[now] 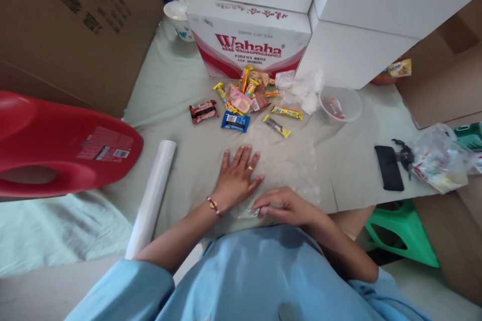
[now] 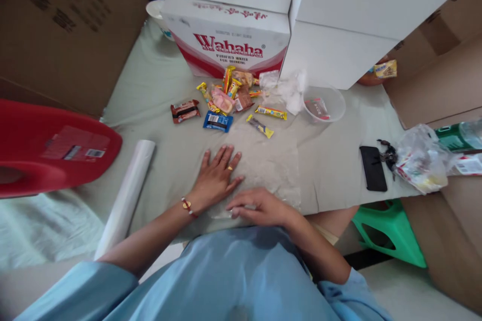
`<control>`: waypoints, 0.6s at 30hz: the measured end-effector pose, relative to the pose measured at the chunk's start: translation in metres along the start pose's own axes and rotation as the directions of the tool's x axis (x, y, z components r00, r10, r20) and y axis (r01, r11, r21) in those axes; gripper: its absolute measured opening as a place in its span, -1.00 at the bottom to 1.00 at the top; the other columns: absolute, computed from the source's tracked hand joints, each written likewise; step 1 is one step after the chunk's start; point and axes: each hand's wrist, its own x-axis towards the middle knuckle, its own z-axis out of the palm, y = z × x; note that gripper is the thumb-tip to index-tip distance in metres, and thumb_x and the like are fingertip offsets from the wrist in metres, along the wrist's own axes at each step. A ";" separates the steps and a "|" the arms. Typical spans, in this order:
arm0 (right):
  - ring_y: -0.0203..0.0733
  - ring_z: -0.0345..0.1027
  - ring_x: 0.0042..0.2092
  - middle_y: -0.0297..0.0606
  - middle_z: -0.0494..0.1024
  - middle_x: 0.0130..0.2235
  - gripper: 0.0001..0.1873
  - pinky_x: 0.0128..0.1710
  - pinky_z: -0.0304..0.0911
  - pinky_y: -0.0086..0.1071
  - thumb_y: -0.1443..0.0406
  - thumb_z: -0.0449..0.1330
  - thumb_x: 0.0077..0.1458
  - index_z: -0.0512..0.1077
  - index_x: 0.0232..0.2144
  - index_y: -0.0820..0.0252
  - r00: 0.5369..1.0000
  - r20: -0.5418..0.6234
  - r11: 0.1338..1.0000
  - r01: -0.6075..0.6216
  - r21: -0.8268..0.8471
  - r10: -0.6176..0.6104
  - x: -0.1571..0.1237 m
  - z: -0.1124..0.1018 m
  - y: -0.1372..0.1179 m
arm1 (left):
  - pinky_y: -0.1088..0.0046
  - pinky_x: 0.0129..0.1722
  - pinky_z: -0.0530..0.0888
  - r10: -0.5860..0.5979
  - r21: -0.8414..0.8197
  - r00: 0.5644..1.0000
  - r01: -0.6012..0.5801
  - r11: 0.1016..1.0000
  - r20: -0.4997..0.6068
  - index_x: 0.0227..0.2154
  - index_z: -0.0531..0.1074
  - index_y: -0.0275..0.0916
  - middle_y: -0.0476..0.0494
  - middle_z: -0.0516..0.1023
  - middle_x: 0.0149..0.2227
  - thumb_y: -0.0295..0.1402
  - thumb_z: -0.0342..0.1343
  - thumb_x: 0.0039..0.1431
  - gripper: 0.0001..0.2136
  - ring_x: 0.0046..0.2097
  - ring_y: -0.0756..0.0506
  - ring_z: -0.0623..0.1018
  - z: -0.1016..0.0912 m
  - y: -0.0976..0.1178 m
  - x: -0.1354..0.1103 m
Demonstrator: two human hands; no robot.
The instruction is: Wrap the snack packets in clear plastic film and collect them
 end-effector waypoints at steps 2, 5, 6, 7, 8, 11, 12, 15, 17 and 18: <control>-0.24 0.61 -0.20 -0.22 0.70 -0.23 -0.65 -0.09 0.46 -0.37 0.08 0.13 0.45 0.60 -0.04 0.17 0.977 -0.189 0.995 -0.098 0.034 0.103 0.004 -0.028 -0.006 | -0.34 0.47 -0.11 -0.007 0.003 1.000 0.007 1.000 0.002 0.49 0.14 -0.20 -0.37 0.00 0.56 0.01 -0.07 0.48 -0.35 0.57 -0.38 0.02 0.000 0.003 -0.004; -0.23 0.59 -0.28 -0.24 0.67 -0.22 -0.64 -0.16 0.47 -0.35 0.03 0.19 0.38 0.58 -0.05 0.16 0.908 -0.354 0.972 -0.232 0.026 0.226 0.028 -0.077 0.001 | -0.35 0.47 -0.10 -0.026 -0.015 1.000 0.027 1.000 0.008 0.49 0.13 -0.15 -0.32 0.00 0.57 0.01 -0.07 0.48 -0.36 0.57 -0.36 0.02 0.000 0.005 -0.005; -0.21 0.59 -0.27 -0.23 0.66 -0.20 -0.64 -0.16 0.47 -0.33 0.03 0.23 0.34 0.57 -0.04 0.16 0.890 -0.380 0.962 -0.273 -0.002 0.252 0.043 -0.092 0.007 | -0.34 0.48 -0.11 -0.030 -0.025 1.000 0.030 0.999 0.006 0.49 0.13 -0.13 -0.30 0.00 0.57 0.01 -0.07 0.48 -0.36 0.57 -0.35 0.02 0.000 0.005 -0.005; -0.19 0.58 -0.28 -0.21 0.66 -0.17 -0.63 -0.18 0.47 -0.31 0.03 0.25 0.30 0.56 -0.03 0.16 0.870 -0.408 0.947 -0.318 -0.035 0.277 0.059 -0.107 0.014 | -0.34 0.48 -0.11 -0.031 -0.035 1.000 0.031 0.999 0.003 0.49 0.14 -0.12 -0.29 0.00 0.57 0.02 -0.07 0.48 -0.37 0.57 -0.34 0.02 0.000 0.005 -0.005; -0.19 0.57 -0.29 -0.18 0.65 -0.14 -0.62 -0.20 0.47 -0.30 0.05 0.25 0.28 0.55 -0.01 0.17 0.840 -0.452 0.925 -0.372 -0.075 0.301 0.079 -0.121 0.022 | -0.33 0.49 -0.12 -0.030 -0.043 1.000 0.030 0.999 -0.001 0.49 0.14 -0.11 -0.27 0.01 0.57 0.03 -0.07 0.48 -0.36 0.57 -0.34 0.03 0.000 0.004 -0.004; -0.14 0.54 -0.28 -0.09 0.64 -0.11 -0.63 -0.17 0.44 -0.25 0.12 0.17 0.30 0.53 0.01 0.23 0.686 -0.678 0.800 -0.549 -0.244 0.264 0.141 -0.153 0.044 | -0.30 0.50 -0.12 -0.031 -0.061 0.999 0.030 0.998 -0.011 0.48 0.15 -0.11 -0.25 0.02 0.57 0.05 -0.09 0.48 -0.37 0.57 -0.32 0.04 -0.002 0.003 -0.005; -0.10 0.54 -0.24 -0.07 0.64 -0.13 -0.62 -0.13 0.43 -0.23 0.12 0.16 0.30 0.53 0.01 0.25 0.634 -0.741 0.750 -0.596 -0.286 0.221 0.160 -0.160 0.049 | -0.30 0.50 -0.11 -0.030 -0.067 0.999 0.030 0.997 -0.011 0.48 0.16 -0.11 -0.25 0.02 0.57 0.04 -0.11 0.49 -0.37 0.57 -0.31 0.05 -0.002 0.003 -0.005; -0.03 0.53 -0.19 -0.09 0.64 -0.26 -0.68 -0.09 0.39 -0.21 0.13 0.18 0.26 0.57 -0.15 0.26 0.587 -0.795 0.677 -0.648 -0.348 0.153 0.200 -0.173 0.060 | -0.28 0.50 -0.08 -0.030 -0.084 1.000 0.029 0.996 -0.009 0.47 0.18 -0.10 -0.23 0.04 0.56 0.01 -0.15 0.51 -0.41 0.56 -0.29 0.07 -0.003 0.002 -0.005; -0.05 0.50 -0.24 -0.16 0.62 -0.34 -0.74 -0.12 0.38 -0.22 0.16 0.18 0.22 0.57 -0.30 0.23 0.621 -0.770 0.699 -0.615 -0.365 0.144 0.208 -0.178 0.064 | -0.27 0.50 -0.07 -0.033 -0.091 0.999 0.032 0.995 -0.017 0.47 0.19 -0.08 -0.21 0.07 0.56 -0.04 -0.15 0.53 -0.44 0.56 -0.27 0.08 -0.004 0.002 -0.006; -0.07 0.48 -0.25 -0.17 0.61 -0.35 -0.75 -0.13 0.37 -0.23 0.19 0.17 0.21 0.57 -0.34 0.23 0.638 -0.759 0.723 -0.584 -0.369 0.127 0.206 -0.180 0.064 | -0.26 0.51 -0.07 -0.036 -0.094 0.999 0.034 0.995 -0.023 0.46 0.20 -0.07 -0.20 0.09 0.55 -0.06 -0.16 0.53 -0.46 0.56 -0.26 0.09 -0.004 0.002 -0.006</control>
